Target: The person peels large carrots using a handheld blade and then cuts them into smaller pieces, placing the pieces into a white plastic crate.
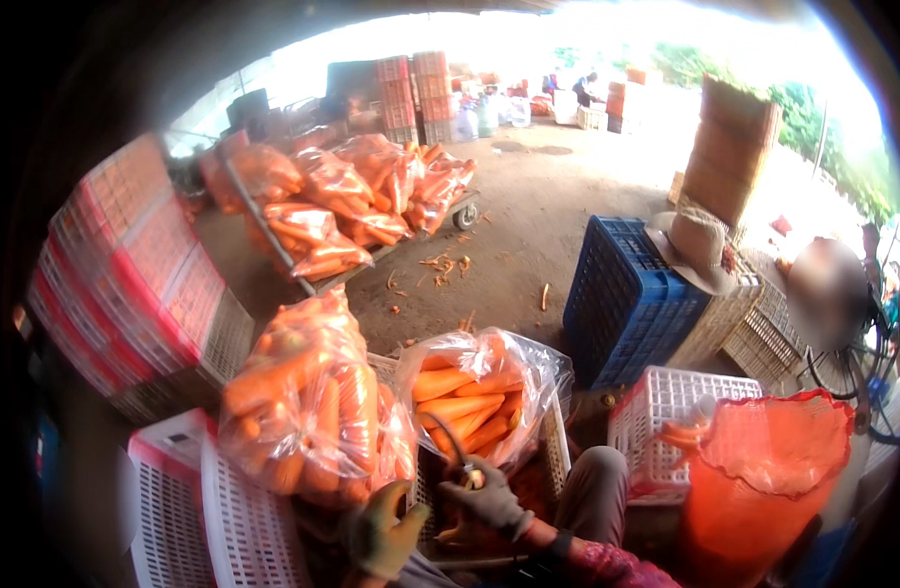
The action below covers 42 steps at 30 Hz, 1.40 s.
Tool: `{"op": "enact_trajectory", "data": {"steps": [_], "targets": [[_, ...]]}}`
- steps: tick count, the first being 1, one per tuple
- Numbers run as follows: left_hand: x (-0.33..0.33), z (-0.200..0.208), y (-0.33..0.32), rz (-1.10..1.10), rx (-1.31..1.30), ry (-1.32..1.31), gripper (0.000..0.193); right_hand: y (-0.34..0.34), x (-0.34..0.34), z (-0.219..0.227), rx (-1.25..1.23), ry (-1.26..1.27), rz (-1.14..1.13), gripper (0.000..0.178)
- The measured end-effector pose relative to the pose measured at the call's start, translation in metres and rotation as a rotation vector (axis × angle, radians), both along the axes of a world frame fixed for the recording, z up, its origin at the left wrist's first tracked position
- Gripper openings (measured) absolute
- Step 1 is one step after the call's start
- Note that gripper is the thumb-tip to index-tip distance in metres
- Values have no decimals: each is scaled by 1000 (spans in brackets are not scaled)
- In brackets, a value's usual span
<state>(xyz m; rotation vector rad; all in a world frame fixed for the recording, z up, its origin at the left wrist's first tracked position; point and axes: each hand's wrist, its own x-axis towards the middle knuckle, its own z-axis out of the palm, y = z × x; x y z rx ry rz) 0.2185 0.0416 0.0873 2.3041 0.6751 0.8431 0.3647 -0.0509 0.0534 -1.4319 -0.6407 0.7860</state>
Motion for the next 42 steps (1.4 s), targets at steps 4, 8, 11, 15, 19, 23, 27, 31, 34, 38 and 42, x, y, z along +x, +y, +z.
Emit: {"op": "enact_trajectory", "data": {"steps": [4,8,11,15,19,23,27,31,34,38,42], "targets": [[98,-51,20,-129,93,163,28,-30,54,-33,-58,96,-289,16],[144,-118,60,-15,379,458,40,-36,78,-65,50,297,-434,15],[169,-137,81,-30,592,505,48,-44,95,-67,42,373,-487,17],[186,-150,100,15,679,693,51,-43,100,-60,84,515,-441,14],[201,-146,102,-20,734,833,51,-38,99,-57,111,545,-401,13],[220,-128,103,2,856,700,51,-34,98,-51,96,545,-414,11],[245,-137,123,186,845,756,56,-32,99,-46,130,558,-447,11],[261,-133,139,197,519,1005,72,-35,102,-45,107,592,-431,11],[259,-128,150,118,685,983,64,-36,103,-41,85,596,-424,10],[259,-110,138,114,731,1040,58,-34,102,-46,64,576,-438,11],[249,-96,126,87,665,1034,64,-32,100,-43,61,556,-454,11]]}}
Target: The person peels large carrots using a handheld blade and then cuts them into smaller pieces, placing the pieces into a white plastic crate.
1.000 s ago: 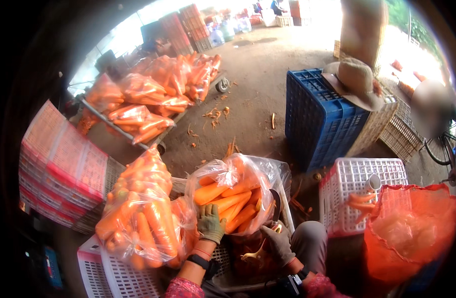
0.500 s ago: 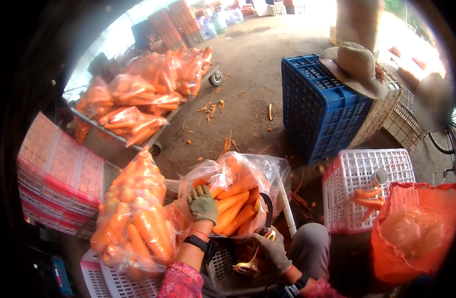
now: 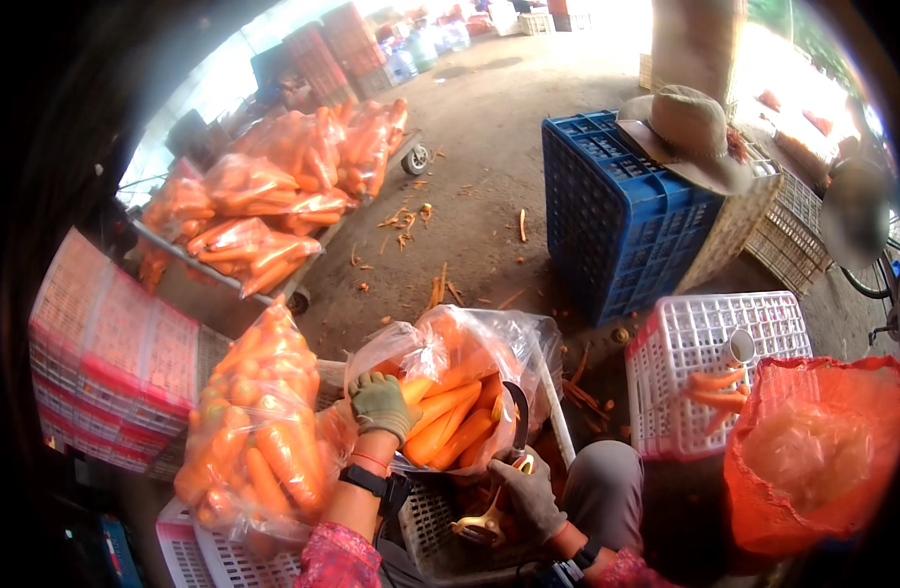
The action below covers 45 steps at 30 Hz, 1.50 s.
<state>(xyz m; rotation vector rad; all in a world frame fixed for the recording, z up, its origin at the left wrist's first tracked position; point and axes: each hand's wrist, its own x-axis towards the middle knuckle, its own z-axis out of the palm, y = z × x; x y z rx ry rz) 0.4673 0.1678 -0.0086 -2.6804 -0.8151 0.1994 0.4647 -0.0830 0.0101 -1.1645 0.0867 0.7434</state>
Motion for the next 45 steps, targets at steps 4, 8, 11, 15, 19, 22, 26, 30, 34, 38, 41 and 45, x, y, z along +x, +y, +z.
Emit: {"op": "enact_trajectory", "data": {"steps": [4,8,11,15,19,22,26,30,34,38,41,45], "targets": [[-14,52,-41,121,-211,-15,67,-2,0,-13,-43,-33,-18,14],[-88,26,-40,317,-1108,-322,58,1,-6,-29,59,-55,-76,15],[-132,61,-91,-10,-1349,-770,42,-4,-4,-20,141,34,-129,8],[-196,16,-117,-29,-1340,-787,36,-1,-21,15,304,21,-55,11],[-195,23,-145,702,-2717,-1162,71,8,-50,57,153,-37,155,18],[-208,23,-145,553,-2648,-1278,67,12,-61,73,112,-36,309,16],[-221,0,-138,650,-2713,-1378,59,17,-80,68,85,-116,415,17],[-225,34,-143,609,-2679,-1383,51,30,-77,65,51,-83,460,20],[-259,-27,-140,742,-2690,-1402,36,54,-69,48,65,-352,433,18],[-272,-1,-159,794,-2532,-1418,31,90,8,21,-46,-243,134,21],[-265,6,-153,743,-2625,-1369,40,91,33,36,-42,-255,-87,19],[-243,-4,-136,403,-3012,-1295,49,54,-31,56,11,-524,381,16]]}}
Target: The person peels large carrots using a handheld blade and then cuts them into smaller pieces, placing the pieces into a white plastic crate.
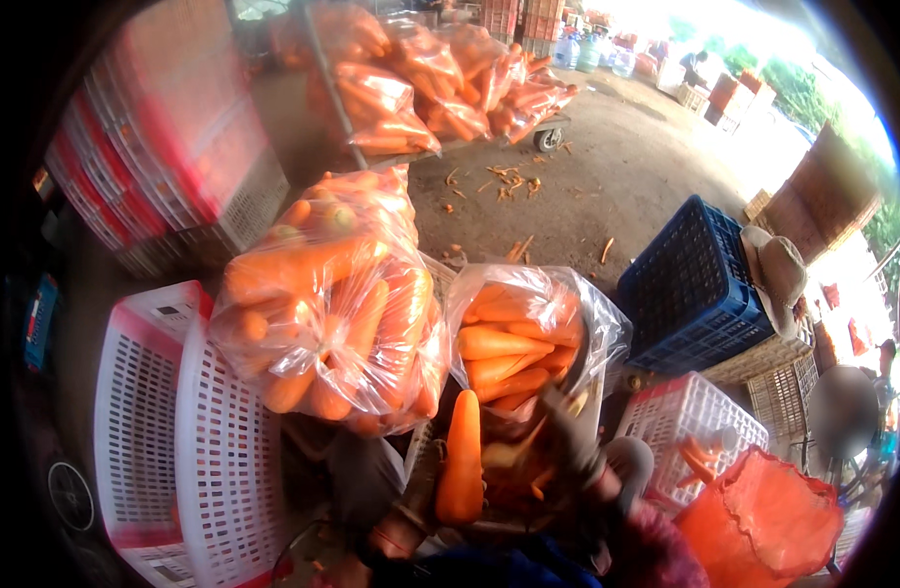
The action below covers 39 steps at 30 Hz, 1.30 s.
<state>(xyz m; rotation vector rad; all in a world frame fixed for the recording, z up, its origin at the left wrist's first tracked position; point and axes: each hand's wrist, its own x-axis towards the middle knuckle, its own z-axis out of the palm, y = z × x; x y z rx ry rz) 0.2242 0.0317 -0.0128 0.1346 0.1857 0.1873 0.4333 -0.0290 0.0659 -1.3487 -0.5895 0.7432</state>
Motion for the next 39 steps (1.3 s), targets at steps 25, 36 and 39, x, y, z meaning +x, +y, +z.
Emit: {"op": "enact_trajectory", "data": {"steps": [25,36,39], "targets": [[7,8,-15,25,-26,243,42,34,43,-31,-118,238,-118,24],[27,0,3,100,-64,198,43,-9,-32,-9,-106,314,232,23],[10,8,-8,-53,-116,195,39,25,13,-21,-67,190,48,16]]}}
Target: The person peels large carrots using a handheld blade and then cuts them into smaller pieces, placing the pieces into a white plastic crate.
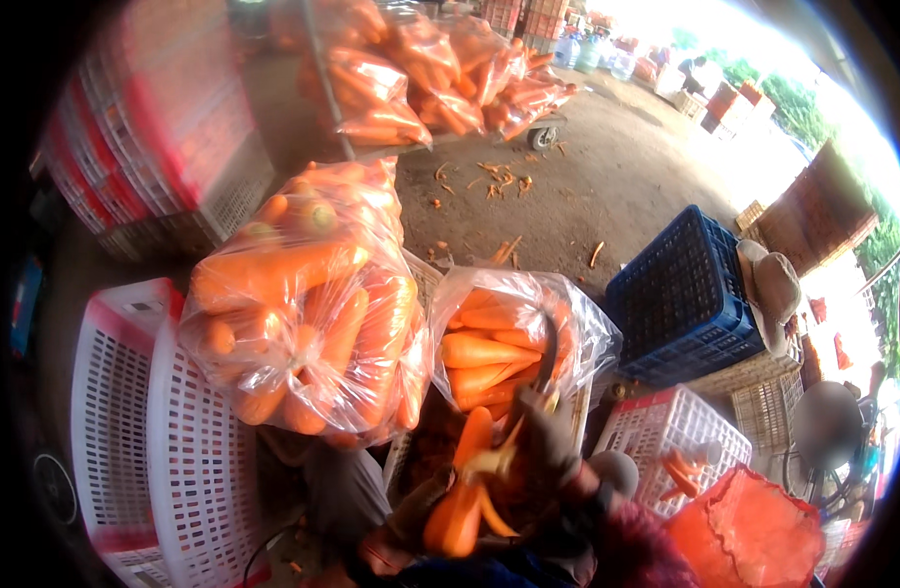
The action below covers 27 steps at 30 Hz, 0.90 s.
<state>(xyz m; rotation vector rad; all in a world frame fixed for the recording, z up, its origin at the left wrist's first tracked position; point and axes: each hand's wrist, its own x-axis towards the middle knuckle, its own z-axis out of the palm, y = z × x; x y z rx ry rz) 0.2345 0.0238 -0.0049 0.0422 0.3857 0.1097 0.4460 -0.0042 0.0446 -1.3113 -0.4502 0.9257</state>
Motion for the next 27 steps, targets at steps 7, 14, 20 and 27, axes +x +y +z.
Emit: {"op": "enact_trajectory", "data": {"steps": [7,14,20,27], "targets": [[9,-5,13,107,101,27,41,15,43,8,32,-124,-112,24],[19,-9,8,127,126,68,43,-17,-23,15,-41,94,112,23],[3,29,-7,92,487,270,45,46,70,-14,-91,-10,-457,21],[29,-5,21,175,136,79,51,-26,-35,7,79,12,118,19]]}}
